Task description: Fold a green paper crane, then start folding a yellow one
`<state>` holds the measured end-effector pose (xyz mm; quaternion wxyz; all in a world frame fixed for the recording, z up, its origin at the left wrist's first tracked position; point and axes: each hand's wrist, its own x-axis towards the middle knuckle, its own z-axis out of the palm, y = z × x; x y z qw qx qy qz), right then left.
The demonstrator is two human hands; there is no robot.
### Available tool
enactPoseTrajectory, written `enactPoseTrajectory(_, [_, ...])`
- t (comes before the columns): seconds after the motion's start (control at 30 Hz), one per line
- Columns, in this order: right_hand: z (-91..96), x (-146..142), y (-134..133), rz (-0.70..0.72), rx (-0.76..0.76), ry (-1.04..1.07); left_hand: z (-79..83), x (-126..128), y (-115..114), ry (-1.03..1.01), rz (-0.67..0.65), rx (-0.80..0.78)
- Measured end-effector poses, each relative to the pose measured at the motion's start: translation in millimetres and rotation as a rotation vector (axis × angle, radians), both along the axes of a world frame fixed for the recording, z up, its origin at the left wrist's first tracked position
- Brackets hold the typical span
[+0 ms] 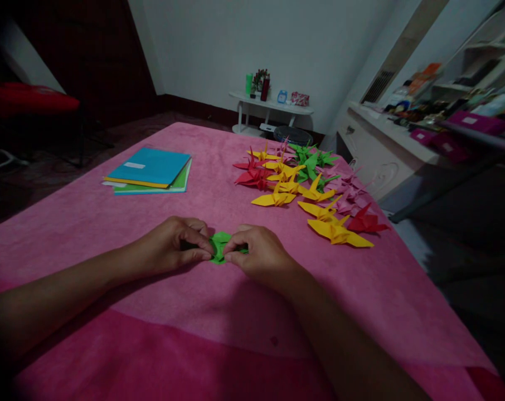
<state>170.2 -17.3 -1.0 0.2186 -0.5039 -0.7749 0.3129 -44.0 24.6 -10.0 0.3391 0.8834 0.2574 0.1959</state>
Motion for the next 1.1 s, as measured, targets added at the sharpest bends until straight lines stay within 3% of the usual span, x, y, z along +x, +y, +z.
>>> enactPoseTrajectory(0.13, [-4.0, -1.2, -1.3, -0.047, 0.007, 0.011, 0.1, -0.5, -1.0, 0.008, 0.038, -0.052])
enactPoseTrajectory(0.37, [-9.0, -5.7, -4.8, -0.122, 0.045, -0.004, 0.8, 1.5, -5.9, 0.062, 0.094, 0.034])
enactPoseTrajectory(0.7, [-10.5, -12.3, -7.0, -0.194, 0.071, -0.027, 1.5, 5.4, -11.2, 0.131, 0.189, 0.018])
enactPoseTrajectory(1.1, [-11.3, -17.2, -8.9, -0.265, 0.076, -0.047, -1.7, 11.4, -20.7, 0.086, 0.272, 0.05])
